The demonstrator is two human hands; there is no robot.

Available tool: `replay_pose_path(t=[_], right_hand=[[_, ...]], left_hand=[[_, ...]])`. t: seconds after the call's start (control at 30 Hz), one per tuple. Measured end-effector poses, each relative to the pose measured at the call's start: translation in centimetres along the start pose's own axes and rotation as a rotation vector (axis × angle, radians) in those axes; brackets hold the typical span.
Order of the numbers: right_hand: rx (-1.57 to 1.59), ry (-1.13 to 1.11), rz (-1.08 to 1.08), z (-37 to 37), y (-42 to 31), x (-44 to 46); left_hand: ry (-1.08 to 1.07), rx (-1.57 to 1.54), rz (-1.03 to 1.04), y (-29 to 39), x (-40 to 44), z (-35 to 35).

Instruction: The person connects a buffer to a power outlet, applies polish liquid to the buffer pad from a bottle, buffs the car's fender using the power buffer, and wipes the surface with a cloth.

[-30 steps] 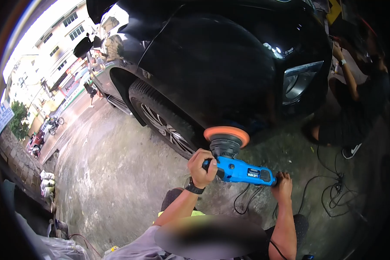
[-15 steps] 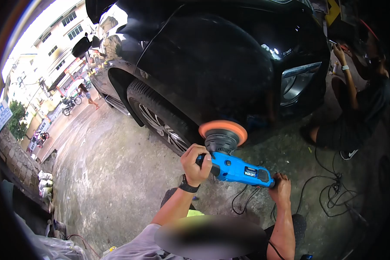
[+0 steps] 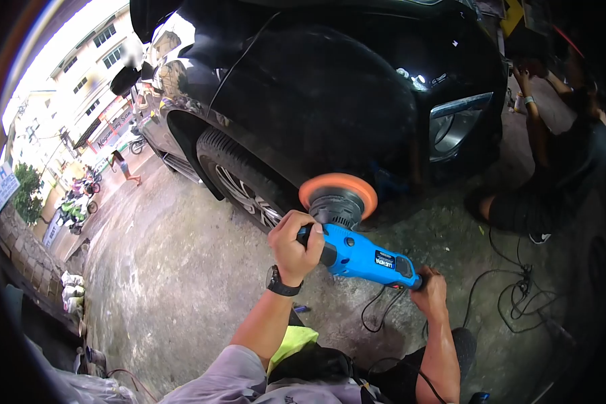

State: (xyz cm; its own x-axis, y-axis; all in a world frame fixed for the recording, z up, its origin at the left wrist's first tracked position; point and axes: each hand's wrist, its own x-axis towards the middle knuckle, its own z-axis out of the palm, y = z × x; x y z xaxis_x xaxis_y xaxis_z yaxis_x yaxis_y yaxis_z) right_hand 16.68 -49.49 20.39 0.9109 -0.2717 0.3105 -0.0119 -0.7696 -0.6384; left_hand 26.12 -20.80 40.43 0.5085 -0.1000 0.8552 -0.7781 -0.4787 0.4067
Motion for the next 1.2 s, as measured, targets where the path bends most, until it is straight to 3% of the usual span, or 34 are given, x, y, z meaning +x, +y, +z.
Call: replay_pose_path(t=[0.37, 0.8, 1.2], right_hand=[[0.326, -0.009, 0.142, -2.1, 2.2, 0.8], [0.285, 0.156, 0.190, 0.2, 10.7, 1.5], [0.335, 0.133, 0.224, -0.5, 9.0, 2.2]], left_hand=[[-0.089, 0.027, 0.122, 5.6, 3.7, 4.7], [-0.107, 0.081, 0.116, 6.9, -1.9, 12.4], [-0.085, 0.056, 0.209, 7.8, 1.2, 10.7]])
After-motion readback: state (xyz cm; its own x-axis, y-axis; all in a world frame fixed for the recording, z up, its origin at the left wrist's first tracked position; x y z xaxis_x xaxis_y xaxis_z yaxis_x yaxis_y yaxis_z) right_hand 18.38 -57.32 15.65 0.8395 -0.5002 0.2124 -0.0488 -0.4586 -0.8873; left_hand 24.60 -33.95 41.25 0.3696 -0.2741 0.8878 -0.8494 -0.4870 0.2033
